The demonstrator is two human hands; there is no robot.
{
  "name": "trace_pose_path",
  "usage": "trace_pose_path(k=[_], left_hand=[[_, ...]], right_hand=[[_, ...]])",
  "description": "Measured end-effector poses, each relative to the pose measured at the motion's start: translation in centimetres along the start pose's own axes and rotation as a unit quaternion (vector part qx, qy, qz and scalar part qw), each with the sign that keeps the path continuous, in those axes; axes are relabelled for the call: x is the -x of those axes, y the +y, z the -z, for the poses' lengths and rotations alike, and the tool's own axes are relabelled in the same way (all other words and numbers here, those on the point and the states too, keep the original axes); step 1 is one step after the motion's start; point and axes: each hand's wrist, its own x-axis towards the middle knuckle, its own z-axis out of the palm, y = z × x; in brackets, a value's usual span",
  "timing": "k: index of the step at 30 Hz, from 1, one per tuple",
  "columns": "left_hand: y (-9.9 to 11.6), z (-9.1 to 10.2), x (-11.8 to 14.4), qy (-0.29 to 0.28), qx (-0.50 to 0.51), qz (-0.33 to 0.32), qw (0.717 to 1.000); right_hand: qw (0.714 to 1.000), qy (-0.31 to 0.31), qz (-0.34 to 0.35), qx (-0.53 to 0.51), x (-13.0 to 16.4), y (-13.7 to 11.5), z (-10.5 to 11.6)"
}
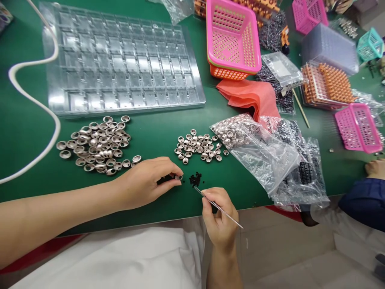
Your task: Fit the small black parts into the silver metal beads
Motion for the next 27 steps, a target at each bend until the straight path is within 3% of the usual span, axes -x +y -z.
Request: trace_pose_path(k=[19,27], left_hand=[[0.25,0.47,-0.25,-0.027,0.000,0.021,0.999],[-0.16,-0.10,-0.06,-0.009,0.003,0.013,1.000]], right_hand=[[1.000,0.005,0.002,0.003,0.01,0.21,-0.19],[1.000,0.008,0.007,-0.001,0.10,0.32,-0.16]])
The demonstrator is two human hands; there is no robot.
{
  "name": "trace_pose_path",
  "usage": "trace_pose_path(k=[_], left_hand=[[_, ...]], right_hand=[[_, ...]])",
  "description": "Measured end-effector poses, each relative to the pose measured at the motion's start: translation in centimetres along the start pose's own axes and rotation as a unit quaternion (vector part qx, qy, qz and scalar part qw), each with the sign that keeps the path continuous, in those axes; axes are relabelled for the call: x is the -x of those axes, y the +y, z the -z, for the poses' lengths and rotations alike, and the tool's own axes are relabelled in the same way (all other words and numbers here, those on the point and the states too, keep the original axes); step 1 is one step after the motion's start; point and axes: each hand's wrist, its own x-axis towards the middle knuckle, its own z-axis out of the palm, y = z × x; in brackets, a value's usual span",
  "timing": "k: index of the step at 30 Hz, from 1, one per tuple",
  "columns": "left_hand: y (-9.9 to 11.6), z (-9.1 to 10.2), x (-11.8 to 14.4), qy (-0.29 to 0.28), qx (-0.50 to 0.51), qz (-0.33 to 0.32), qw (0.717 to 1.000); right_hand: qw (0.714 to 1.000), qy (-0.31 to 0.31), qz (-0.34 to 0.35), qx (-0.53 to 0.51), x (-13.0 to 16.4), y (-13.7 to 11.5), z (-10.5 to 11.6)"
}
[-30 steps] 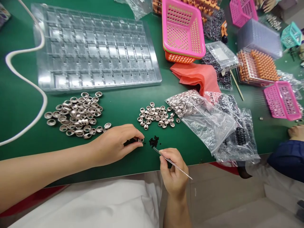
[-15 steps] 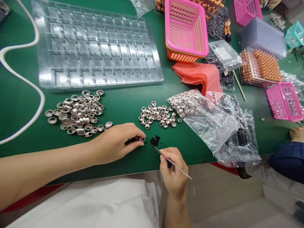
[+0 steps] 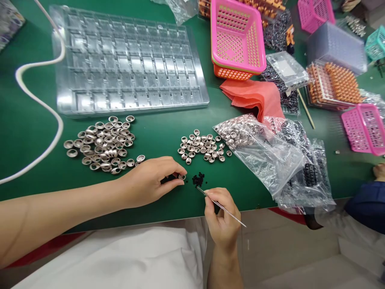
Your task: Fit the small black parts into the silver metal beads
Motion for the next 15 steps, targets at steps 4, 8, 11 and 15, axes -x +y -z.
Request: trace_pose_path(k=[4,8,11,15], left_hand=[[-0.2,-0.1,0.1,0.011,0.004,-0.012,1.000],[0.0,0.0,0.1,0.022,0.019,-0.031,0.999],[0.3,0.1,0.2,0.028,0.035,-0.046,0.998],[0.7,0.1,0.4,0.042,0.057,-0.056,0.996]], right_hand=[[1.000,0.006,0.003,0.001,0.0,0.1,-0.1],[1.000,0.021,0.008,-0.001,0.1,0.0,-0.1],[0.999,0.044,0.017,-0.020,0.2,-0.4,-0.3],[0.995,0.096,0.038,-0.010,0.0,-1.2,-0.9]])
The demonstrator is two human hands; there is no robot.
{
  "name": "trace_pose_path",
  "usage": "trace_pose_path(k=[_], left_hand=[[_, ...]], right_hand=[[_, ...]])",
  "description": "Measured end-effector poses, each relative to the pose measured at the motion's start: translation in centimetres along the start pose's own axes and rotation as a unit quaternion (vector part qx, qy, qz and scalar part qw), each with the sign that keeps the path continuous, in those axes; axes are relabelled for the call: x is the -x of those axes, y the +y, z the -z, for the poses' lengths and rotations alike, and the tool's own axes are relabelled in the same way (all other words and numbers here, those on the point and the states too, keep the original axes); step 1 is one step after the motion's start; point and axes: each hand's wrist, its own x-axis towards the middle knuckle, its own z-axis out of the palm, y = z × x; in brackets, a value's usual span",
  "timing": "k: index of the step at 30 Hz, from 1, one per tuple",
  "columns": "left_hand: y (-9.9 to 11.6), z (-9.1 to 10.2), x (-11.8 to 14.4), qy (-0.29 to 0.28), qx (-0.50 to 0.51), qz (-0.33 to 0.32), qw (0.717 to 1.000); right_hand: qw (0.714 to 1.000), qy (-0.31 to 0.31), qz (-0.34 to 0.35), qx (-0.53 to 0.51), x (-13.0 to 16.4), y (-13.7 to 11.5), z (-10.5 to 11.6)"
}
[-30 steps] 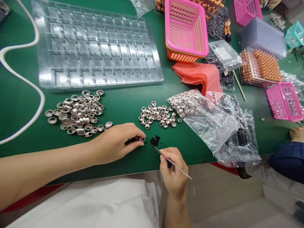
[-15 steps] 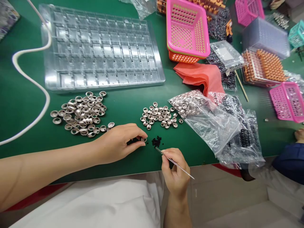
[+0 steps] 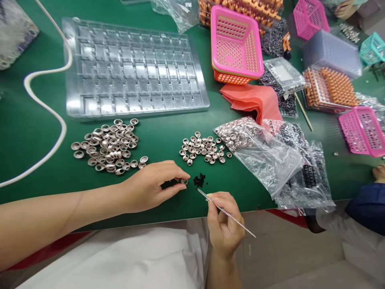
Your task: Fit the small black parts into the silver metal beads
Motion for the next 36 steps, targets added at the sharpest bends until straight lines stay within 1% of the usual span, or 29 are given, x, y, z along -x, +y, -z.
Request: trace_pose_path(k=[3,8,14,17,20,25,27,31,33,36], left_hand=[[0.1,0.0,0.1,-0.003,0.015,-0.002,1.000],[0.4,0.1,0.0,-0.021,0.020,0.011,1.000],[0.3,-0.1,0.0,-0.025,0.014,-0.022,0.999],[0.1,-0.3,0.0,-0.019,0.006,-0.026,0.999],[0.1,-0.2,0.1,-0.023,0.000,-0.013,1.000],[0.4,0.0,0.0,-0.042,-0.027,0.032,0.998],[0.4,-0.1,-0.1,-0.039,-0.025,0.033,0.998],[0.3,-0.4,0.0,-0.017,-0.002,-0.007,1.000],[0.2,-0.5,0.1,-0.011,0.010,-0.016,1.000],[0.2,-0.5,0.1,-0.009,0.032,0.015,0.999]], right_hand=[[1.000,0.020,0.009,0.003,-0.2,-0.5,-0.5],[1.000,0.017,0.014,-0.022,-0.3,-0.7,-0.8],[0.999,0.009,0.009,-0.035,-0.1,-0.7,-0.9],[0.999,0.005,0.005,-0.048,-0.1,-0.7,-1.0],[0.999,0.007,0.001,-0.053,-0.1,-0.8,-1.0],[0.998,0.013,-0.004,-0.056,-0.1,-1.0,-1.2],[0.998,0.009,-0.006,-0.062,-0.2,-1.2,-1.3],[0.998,-0.006,-0.007,-0.063,-0.1,-1.5,-1.6],[0.998,-0.009,-0.010,-0.063,-0.1,-1.5,-1.7],[0.998,-0.007,-0.020,-0.063,0.1,-1.4,-1.6]])
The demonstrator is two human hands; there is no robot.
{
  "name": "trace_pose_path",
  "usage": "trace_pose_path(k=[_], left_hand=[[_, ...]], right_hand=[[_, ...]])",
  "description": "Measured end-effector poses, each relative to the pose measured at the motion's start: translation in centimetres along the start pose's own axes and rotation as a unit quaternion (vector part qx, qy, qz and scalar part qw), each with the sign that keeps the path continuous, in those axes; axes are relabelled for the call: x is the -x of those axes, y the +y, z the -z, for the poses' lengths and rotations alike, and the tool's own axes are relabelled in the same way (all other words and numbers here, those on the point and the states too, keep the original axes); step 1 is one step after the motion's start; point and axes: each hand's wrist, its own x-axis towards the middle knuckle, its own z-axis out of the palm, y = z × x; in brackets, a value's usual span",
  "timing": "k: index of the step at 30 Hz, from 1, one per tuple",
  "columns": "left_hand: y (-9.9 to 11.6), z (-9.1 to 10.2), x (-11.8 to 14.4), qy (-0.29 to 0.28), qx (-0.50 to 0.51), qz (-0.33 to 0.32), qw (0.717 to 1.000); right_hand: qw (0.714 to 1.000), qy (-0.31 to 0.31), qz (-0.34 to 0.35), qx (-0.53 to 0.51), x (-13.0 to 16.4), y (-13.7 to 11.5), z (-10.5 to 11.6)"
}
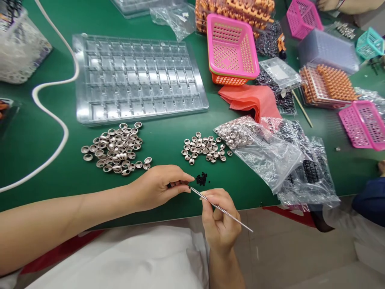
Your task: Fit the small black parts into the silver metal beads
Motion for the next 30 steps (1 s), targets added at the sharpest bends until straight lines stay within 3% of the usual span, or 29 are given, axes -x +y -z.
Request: trace_pose_path(k=[5,11,17,30], left_hand=[[0.49,0.37,-0.20,-0.020,0.035,0.076,0.996],[0.90,0.71,-0.28,-0.036,0.056,0.120,0.991],[0.99,0.36,-0.28,-0.010,0.050,0.113,0.992],[0.64,-0.25,0.03,0.014,0.000,0.061,0.998]], right_hand=[[1.000,0.000,-0.004,0.003,0.15,0.13,0.03],[1.000,0.021,-0.010,-0.012,0.01,0.07,-0.16],[1.000,0.016,0.004,0.019,0.14,-0.13,-0.11],[0.986,-0.073,0.110,0.098,0.11,0.16,0.21]])
